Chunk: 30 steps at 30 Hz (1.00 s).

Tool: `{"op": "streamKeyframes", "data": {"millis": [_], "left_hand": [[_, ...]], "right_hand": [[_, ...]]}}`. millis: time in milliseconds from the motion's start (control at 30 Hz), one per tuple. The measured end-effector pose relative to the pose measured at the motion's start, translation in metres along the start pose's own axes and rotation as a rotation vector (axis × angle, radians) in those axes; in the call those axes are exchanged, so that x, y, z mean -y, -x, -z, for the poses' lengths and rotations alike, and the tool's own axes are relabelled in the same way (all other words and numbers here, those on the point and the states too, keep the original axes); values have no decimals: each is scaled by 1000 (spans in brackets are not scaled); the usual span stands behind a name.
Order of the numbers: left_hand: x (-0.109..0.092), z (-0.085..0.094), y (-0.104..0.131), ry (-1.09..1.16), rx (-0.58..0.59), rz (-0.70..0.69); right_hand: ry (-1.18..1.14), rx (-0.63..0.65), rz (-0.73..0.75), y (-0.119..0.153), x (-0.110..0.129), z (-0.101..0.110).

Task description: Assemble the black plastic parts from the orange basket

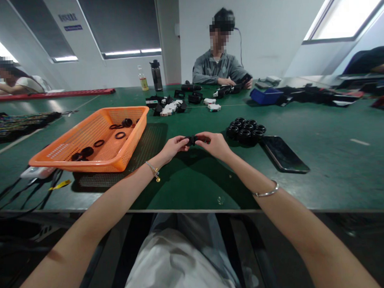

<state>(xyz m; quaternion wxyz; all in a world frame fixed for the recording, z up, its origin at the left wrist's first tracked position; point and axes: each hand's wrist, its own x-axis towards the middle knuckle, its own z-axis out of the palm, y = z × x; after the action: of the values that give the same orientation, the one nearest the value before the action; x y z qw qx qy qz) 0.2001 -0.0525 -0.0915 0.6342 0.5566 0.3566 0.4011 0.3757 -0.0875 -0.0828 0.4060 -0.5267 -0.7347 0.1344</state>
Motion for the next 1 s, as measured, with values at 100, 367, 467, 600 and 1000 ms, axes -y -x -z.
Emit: {"op": "streamKeyframes", "data": {"millis": [100, 367, 467, 600, 1000], "left_hand": [[-1, -1, 0, 7, -3, 16], [-1, -1, 0, 11, 5, 13], [0, 0, -1, 5, 6, 5], [1, 0, -1, 1, 5, -1], [1, 1, 0, -17, 1, -13]], "right_hand": [[21, 24, 8, 0, -1, 1], [21, -24, 62, 0, -3, 1], [-25, -31, 29, 0, -2, 1], [-53, -21, 14, 0, -2, 1], [-46, 48, -26, 0, -2, 2]]}}
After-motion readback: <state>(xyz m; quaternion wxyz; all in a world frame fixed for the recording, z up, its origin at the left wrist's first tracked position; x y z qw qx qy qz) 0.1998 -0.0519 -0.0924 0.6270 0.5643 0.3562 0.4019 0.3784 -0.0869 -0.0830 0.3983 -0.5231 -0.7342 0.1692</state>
